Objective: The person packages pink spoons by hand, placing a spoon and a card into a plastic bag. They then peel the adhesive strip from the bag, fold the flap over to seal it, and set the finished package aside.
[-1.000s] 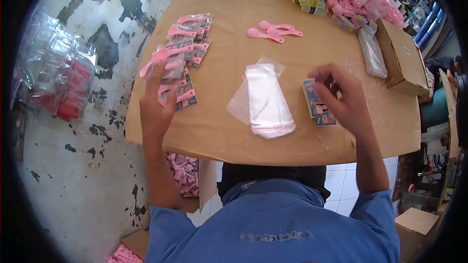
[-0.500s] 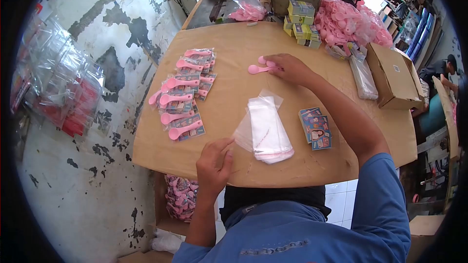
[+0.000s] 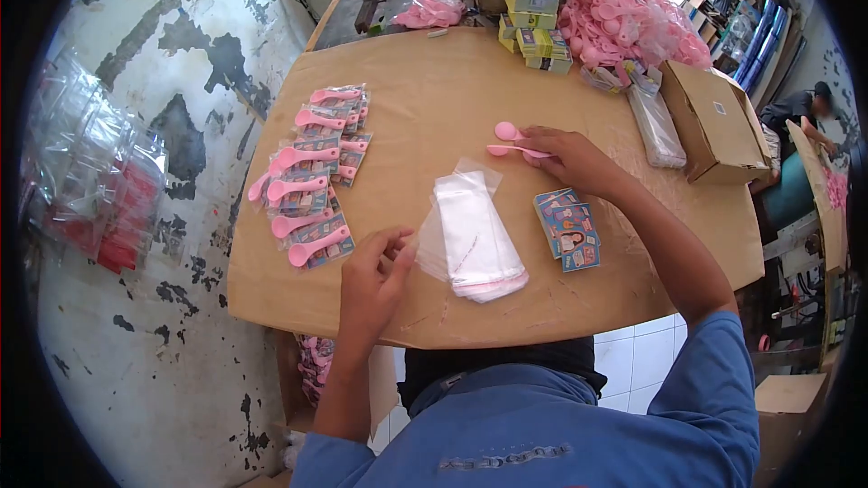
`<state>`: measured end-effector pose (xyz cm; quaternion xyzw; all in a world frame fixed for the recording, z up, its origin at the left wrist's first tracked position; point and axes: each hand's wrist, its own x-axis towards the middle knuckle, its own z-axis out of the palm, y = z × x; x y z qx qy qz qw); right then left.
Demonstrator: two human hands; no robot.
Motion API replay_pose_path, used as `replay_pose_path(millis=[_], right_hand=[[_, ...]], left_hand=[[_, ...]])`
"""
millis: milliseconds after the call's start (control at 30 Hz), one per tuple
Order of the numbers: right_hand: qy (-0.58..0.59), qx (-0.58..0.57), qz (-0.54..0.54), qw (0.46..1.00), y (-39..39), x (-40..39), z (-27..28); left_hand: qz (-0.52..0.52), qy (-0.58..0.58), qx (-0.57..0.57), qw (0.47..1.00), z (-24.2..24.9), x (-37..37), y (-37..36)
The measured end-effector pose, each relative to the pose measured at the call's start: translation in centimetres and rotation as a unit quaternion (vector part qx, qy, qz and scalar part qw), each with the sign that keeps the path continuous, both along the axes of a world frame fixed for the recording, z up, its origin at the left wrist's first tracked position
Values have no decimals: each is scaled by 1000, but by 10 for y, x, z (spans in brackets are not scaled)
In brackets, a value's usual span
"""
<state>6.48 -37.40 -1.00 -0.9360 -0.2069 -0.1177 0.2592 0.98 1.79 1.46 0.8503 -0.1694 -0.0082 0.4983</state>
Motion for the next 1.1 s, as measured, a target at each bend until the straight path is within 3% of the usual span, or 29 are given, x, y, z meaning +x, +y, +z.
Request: replay_pose_path(millis=[100, 167, 267, 467, 600, 733, 833, 933, 1000, 1100], right_hand=[[157, 68, -34, 985, 10, -16, 36], [82, 98, -26, 991, 6, -23, 37], [21, 91, -45, 995, 8, -41, 48], [95, 108, -215, 966, 24, -123, 70], [154, 162, -307, 925, 29, -163, 52], [175, 240, -317, 901, 43, -177, 31], [142, 256, -325, 899, 48, -175, 19], [138, 305, -323, 885, 49, -171, 15], [149, 375, -316, 859, 49, -169, 12], [161, 390, -316, 850, 42, -168, 10]], left_hand=[[-16, -66, 56, 996, -10, 24, -21], [-10, -125, 110, 986, -17, 35, -31], [-22, -101, 170, 980, -10, 41, -43], [-27, 39, 73, 996, -18, 53, -40], [-20, 117, -27, 993, -27, 57, -34], [-12, 142, -78, 987, -29, 60, -30], [-19, 67, -65, 995, -37, 59, -31], [-5, 132, -150, 980, -17, 43, -40], [-13, 150, -180, 972, -17, 42, -38], [-12, 190, -193, 963, -26, 46, -28]])
